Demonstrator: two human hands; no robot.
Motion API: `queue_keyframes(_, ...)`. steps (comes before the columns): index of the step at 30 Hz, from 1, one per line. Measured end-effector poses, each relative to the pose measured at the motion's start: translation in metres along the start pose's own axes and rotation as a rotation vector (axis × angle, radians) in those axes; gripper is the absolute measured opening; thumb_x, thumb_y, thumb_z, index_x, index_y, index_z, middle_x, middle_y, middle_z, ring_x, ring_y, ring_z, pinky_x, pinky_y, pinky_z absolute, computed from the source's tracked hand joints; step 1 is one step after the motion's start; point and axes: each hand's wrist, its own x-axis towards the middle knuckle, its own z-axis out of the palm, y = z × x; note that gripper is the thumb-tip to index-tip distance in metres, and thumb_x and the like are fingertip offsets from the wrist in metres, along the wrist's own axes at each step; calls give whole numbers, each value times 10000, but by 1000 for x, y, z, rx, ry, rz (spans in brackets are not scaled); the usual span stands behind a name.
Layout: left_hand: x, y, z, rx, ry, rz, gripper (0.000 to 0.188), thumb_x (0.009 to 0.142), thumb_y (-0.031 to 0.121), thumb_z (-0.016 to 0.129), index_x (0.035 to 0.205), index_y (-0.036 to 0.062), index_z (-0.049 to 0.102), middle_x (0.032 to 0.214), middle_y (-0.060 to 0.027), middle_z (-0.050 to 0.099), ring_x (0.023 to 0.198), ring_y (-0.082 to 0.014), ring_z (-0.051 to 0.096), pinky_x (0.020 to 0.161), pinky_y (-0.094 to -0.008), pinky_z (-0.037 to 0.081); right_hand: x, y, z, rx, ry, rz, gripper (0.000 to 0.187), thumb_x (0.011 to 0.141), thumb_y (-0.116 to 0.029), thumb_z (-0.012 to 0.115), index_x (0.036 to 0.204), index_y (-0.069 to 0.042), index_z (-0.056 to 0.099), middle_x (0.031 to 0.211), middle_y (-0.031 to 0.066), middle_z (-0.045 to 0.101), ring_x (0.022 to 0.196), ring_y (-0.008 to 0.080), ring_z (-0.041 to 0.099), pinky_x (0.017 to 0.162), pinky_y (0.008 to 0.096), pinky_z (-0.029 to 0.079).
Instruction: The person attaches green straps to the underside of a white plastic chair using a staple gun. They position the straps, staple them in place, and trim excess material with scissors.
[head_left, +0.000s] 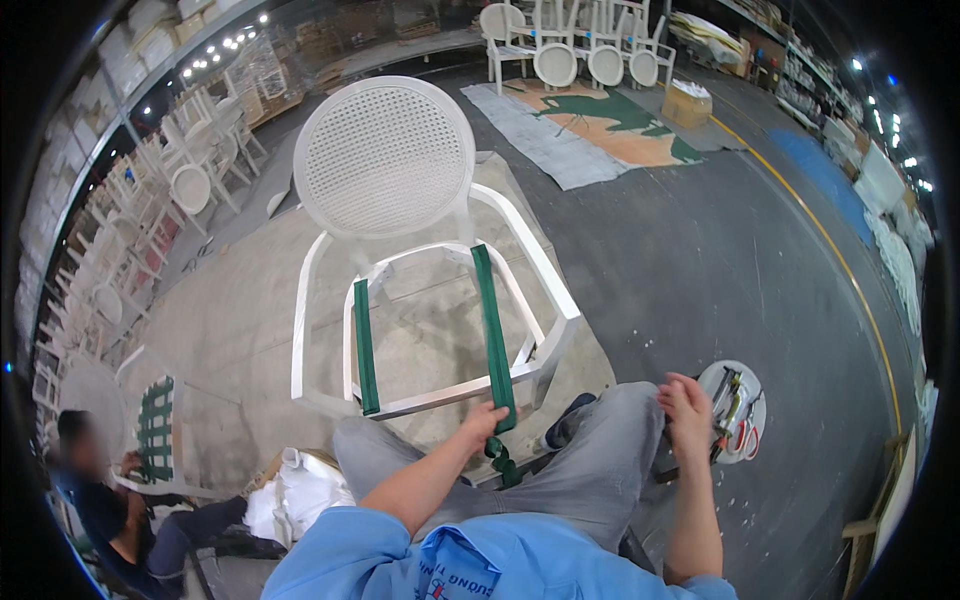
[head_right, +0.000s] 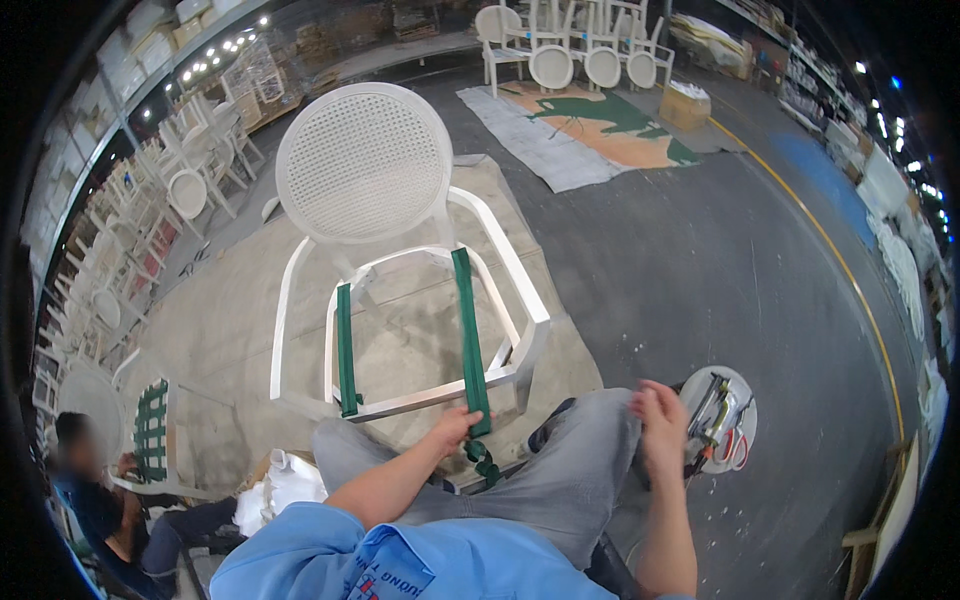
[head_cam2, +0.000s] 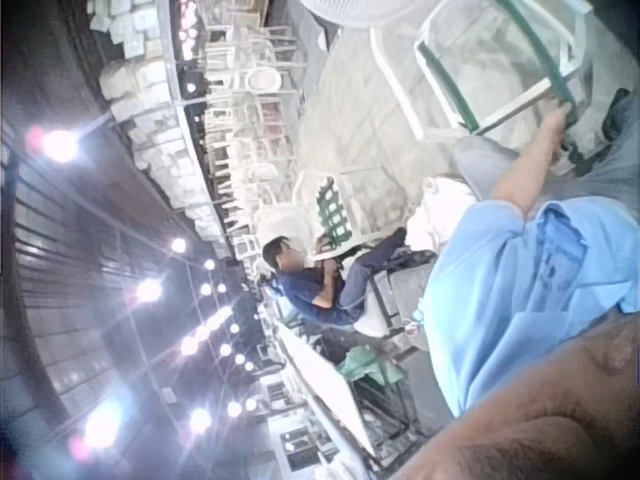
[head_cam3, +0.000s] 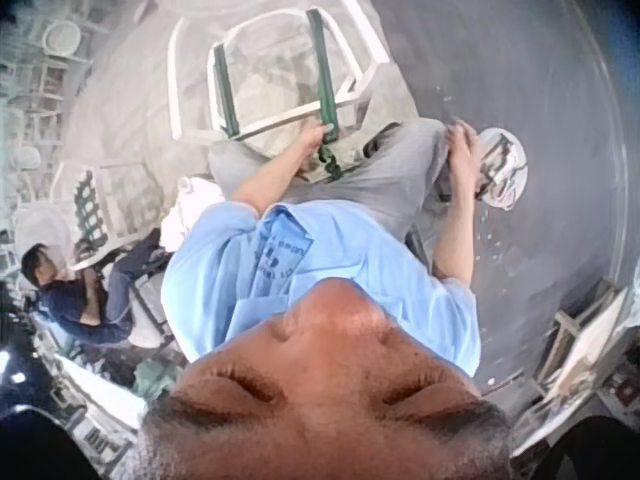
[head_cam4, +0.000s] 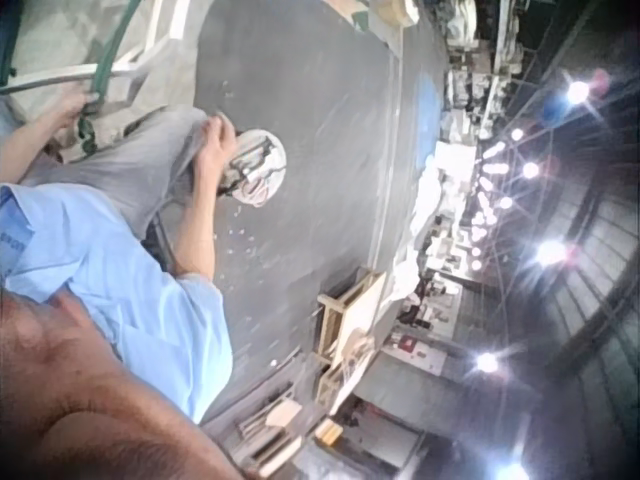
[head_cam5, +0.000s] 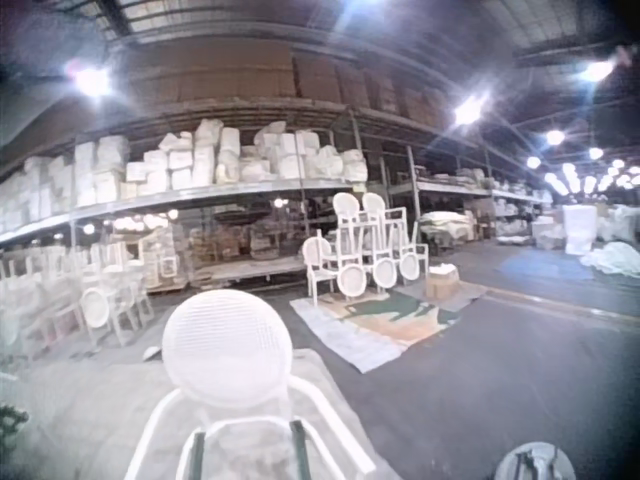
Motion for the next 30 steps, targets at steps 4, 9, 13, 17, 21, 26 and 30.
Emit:
queue_keyframes(4,1,-11,33,-74,-161,-81,229,1073,213,553,1184,96,715,1140,-3,743,991,-134,664,863,-331,515,32,42,107,-346,-434,106,350,1041,-293,597,1232,-9,673,1012,72,729,887,181,688,782,329,536)
queue_keyframes(9,3,-32,74,28,-196,-194,170,1044,264,634,1045,130,738,917,43,723,705,-86,560,673,-266,448,63,112,171,-544,-577,512,469,1011,-435,630,1159,2,716,1021,86,743,880,247,679,765,411,522)
queue_keyframes(13,9,-45,70,135,-243,-205,189,1051,260,629,1014,131,762,901,45,728,707,-70,563,663,-279,454,72,146,191,-304,-672,679,457,989,-426,676,1119,6,749,976,99,746,882,271,683,758,451,533)
queue_keyframes(17,25,-39,64,308,-177,-152,245,1009,288,670,1083,78,772,893,-14,758,743,-150,649,711,-337,513,88,158,198,-531,-766,497,385,979,-384,701,1076,-16,759,939,125,744,836,263,695,743,430,545)
queue_keyframes(21,27,-5,39,1000,-77,90,376,915,405,720,1107,84,758,916,-155,754,812,-308,707,762,-432,544,91,168,208,-999,-903,294,347,977,-379,691,1046,-50,775,940,168,744,832,277,714,759,407,551)
queue_keyframes(26,48,72,23,1265,559,810,512,918,538,659,1142,85,738,907,-208,730,954,-403,711,859,-495,551,103,198,188,-1165,-937,371,319,951,-363,697,1080,-85,784,1063,189,742,989,313,726,843,426,543)
queue_keyframes(30,80,76,-19,1288,150,343,658,885,656,636,1205,86,713,1084,-272,717,1059,-433,681,929,-518,521,101,186,220,-1296,-962,452,302,946,-284,672,1188,-121,751,1260,148,710,1167,313,684,954,486,505)
